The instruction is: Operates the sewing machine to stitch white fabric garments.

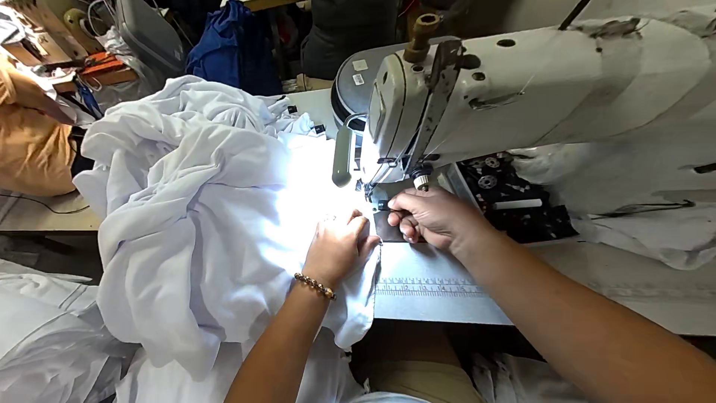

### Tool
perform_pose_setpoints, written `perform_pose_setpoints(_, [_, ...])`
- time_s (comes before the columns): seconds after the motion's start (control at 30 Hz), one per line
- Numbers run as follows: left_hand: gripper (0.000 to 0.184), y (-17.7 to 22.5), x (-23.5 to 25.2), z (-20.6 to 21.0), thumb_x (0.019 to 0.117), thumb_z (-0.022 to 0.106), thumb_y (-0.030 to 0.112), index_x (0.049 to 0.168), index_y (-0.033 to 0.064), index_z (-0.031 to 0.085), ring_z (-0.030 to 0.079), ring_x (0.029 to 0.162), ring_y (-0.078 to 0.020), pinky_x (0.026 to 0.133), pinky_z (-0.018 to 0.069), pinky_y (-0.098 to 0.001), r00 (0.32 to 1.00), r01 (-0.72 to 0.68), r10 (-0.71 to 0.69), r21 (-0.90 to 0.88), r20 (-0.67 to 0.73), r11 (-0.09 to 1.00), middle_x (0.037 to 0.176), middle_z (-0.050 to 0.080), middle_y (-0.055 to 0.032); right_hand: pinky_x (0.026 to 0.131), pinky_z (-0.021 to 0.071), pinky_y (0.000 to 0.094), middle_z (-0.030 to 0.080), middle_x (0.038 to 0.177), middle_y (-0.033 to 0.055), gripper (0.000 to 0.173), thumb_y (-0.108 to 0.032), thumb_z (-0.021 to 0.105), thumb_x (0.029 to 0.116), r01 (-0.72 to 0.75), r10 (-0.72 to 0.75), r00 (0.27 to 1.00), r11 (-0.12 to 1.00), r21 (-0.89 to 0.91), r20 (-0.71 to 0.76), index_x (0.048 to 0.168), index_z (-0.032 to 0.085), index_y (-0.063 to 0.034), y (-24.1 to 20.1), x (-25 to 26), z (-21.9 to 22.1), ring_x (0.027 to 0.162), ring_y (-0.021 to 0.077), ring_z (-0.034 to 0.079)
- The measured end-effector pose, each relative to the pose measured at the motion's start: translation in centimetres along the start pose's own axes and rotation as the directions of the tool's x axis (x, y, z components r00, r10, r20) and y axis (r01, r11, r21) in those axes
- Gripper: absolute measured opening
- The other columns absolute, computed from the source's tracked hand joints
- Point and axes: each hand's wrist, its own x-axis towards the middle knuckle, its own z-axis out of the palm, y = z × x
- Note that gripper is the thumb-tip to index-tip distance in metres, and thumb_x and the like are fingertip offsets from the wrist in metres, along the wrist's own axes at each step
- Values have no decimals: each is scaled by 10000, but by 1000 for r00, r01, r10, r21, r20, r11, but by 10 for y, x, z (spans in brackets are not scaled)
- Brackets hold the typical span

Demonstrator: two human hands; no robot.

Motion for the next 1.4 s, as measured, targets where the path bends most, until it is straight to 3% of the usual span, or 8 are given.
perform_pose_setpoints(0.13, [357, 1, 1, -2, 921, 740, 314, 1151, 42, 714, 688, 1029, -290, 928, 538, -498, 1000, 24, -24, -26, -4, 999, 1126, 719, -113, 337, 357, 181, 543, 564, 15, 142, -135, 523, 1057, -87, 87, 996, 980, -177, -9, 944, 549, -54, -5, 13, 17, 355, 49, 419])
perform_pose_setpoints(0.27, [494, 2, 1, -2, 916, 748, 311, 1322, 41, 666, 660, 1174, -288, 1005, 512, -499, 1000, 28, -28, -42, 2, 999, 1343, 660, -125, 337, 353, 192, 519, 546, 19, 162, -181, 542, 1066, -119, 114, 993, 942, -314, -33, 982, 564, -44, -10, 20, 22, 352, 59, 415])
perform_pose_setpoints(0.53, [455, 2, 4, -5, 985, 651, 364, 1314, 52, 679, 605, 1276, -286, 1059, 465, -511, 990, 41, -43, 21, 136, 999, 1393, 641, -92, 355, 403, 211, 527, 560, 33, 217, -221, 576, 1059, -115, 92, 993, 865, -489, -71, 967, 565, -24, -14, 19, 29, 364, 78, 459])
perform_pose_setpoints(0.6, [458, 3, 5, -7, 987, 651, 362, 1315, 43, 675, 593, 1287, -303, 1060, 461, -520, 988, 39, -42, 24, 148, 999, 1399, 634, -100, 417, 462, 241, 583, 609, 52, 218, -219, 608, 1042, -13, -39, 997, 789, -615, -72, 976, 617, -11, -9, 17, 26, 419, 93, 521])
perform_pose_setpoints(0.67, [455, 3, 6, -8, 978, 665, 353, 1301, 33, 679, 583, 1296, -318, 1056, 462, -530, 989, 41, -42, 16, 145, 999, 1404, 628, -109, 600, 521, 415, 644, 731, 114, 156, -157, 659, 988, 196, -302, 953, 674, -712, -22, 1010, 690, -6, 4, 10, 19, 604, 202, 604])
perform_pose_setpoints(0.77, [450, 3, 6, -7, 974, 672, 344, 1298, 32, 681, 564, 1325, -317, 1056, 463, -536, 988, 41, -42, 7, 147, 999, 1447, 596, -105, 663, 514, 495, 663, 836, 130, 216, -107, 679, 947, 509, -630, 764, 451, -733, 142, 1147, 732, -43, 33, 3, 11, 707, 269, 621])
perform_pose_setpoints(1.03, [455, -1, 2, -9, 972, 652, 302, 1327, 18, 665, 564, 1345, -308, 1074, 464, -523, 989, -6, 7, -3, 146, 1000, 1401, 640, -119, 808, 524, 585, 700, 970, 205, 336, -209, 565, 1029, 527, -674, 679, 170, -833, 291, 1281, 709, -39, 54, 1, 10, 916, 389, 691])
perform_pose_setpoints(1.4, [554, -10, 24, -12, 1029, 546, 388, 1454, 32, 560, 456, 1448, -286, 1171, 367, -495, 961, 66, -69, 20, 269, 998, 1538, 521, -100, 833, 505, 620, 721, 1011, 200, 340, -181, 549, 1034, 532, -691, 690, 283, -798, 215, 1314, 690, -51, 52, -3, 6, 926, 389, 702])
